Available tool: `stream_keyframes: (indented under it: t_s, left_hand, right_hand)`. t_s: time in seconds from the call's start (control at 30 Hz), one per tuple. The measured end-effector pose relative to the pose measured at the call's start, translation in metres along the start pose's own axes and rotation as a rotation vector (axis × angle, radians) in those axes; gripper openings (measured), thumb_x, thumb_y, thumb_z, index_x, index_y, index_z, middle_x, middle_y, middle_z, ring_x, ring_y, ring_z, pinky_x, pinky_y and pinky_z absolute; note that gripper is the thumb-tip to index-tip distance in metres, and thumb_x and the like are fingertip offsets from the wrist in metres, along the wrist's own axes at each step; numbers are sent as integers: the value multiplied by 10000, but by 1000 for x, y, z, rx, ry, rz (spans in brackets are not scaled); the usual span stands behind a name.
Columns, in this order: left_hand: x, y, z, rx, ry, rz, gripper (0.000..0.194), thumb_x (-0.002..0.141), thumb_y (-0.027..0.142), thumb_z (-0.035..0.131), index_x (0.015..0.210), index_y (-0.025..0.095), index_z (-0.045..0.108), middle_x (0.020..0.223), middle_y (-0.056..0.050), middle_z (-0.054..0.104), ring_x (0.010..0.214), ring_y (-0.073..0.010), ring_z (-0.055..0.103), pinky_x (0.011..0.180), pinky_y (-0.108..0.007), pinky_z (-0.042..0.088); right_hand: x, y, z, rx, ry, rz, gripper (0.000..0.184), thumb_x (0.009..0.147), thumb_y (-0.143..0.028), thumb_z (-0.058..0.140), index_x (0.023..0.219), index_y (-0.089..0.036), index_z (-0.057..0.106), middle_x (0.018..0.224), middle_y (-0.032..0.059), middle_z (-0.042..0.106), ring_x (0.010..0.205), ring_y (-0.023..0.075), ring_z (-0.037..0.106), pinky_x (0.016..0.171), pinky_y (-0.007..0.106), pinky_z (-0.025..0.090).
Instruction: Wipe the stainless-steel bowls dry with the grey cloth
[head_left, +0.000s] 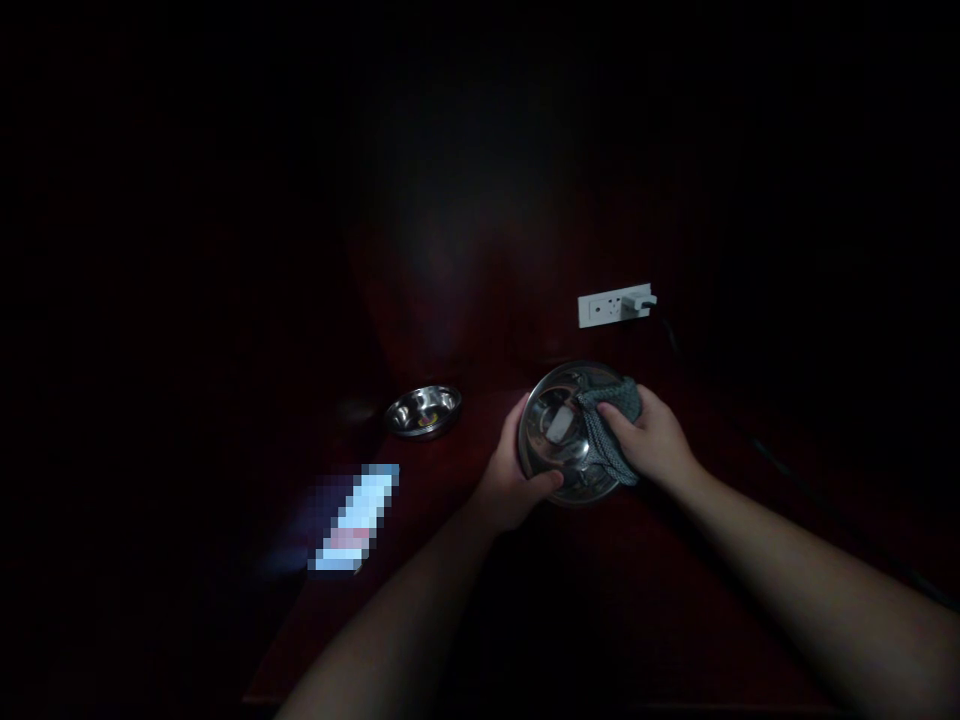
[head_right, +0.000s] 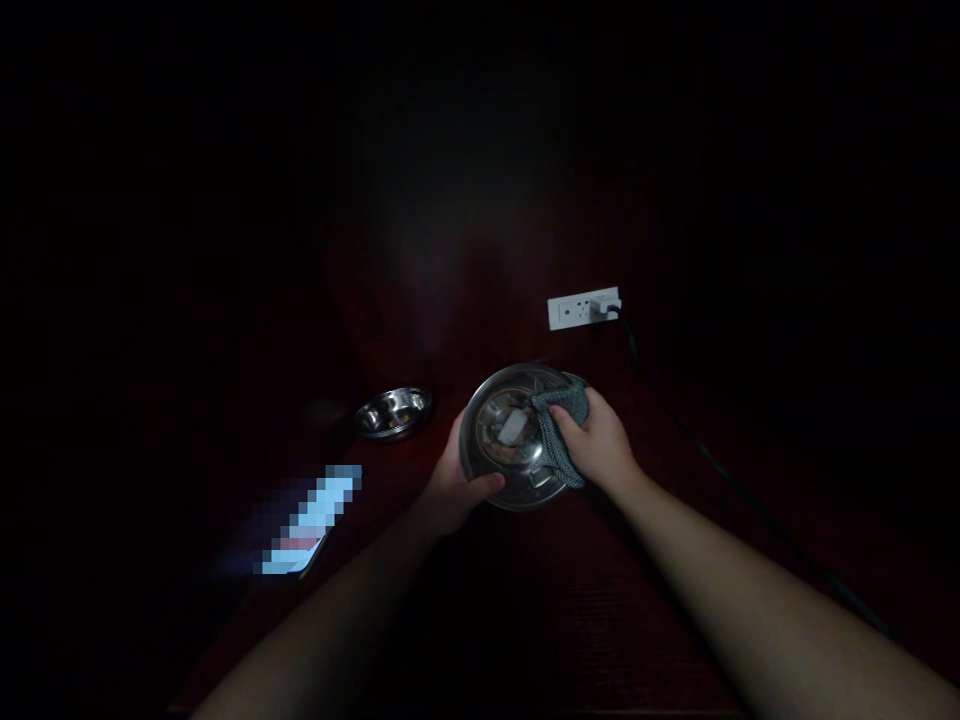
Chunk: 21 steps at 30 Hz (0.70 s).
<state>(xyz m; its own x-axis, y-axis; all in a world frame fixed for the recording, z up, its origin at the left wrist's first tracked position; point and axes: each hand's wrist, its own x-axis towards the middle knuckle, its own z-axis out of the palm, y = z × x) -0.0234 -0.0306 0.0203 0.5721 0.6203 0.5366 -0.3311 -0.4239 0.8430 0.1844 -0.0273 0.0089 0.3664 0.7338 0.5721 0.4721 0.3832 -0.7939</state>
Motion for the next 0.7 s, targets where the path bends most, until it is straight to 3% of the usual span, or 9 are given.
stream_keyframes:
  t_s: [0.4, 0.7]
  left_hand:
    - [-5, -3, -2, 54, -4, -10, 946, 723, 373, 676, 1433, 182, 81, 1419, -173, 362, 1311, -295, 354, 1089, -478, 274]
    - [-5, 5, 4, 17, -60, 19, 1062, 702, 431, 688, 1441, 182, -33, 1496, -176, 220, 1371, -290, 245, 1121, -447, 220]
  right_hand:
    - [-1, -3, 0, 2, -51, 7, 320, 775, -436, 566, 979, -190, 568, 878, 61, 647, 770, 215, 611, 725, 391, 499]
    - [0, 1, 0, -13, -19, 3, 357, 779, -458, 565, 1014, -189, 564, 876, 60, 637, 764, 214, 600, 717, 389, 494]
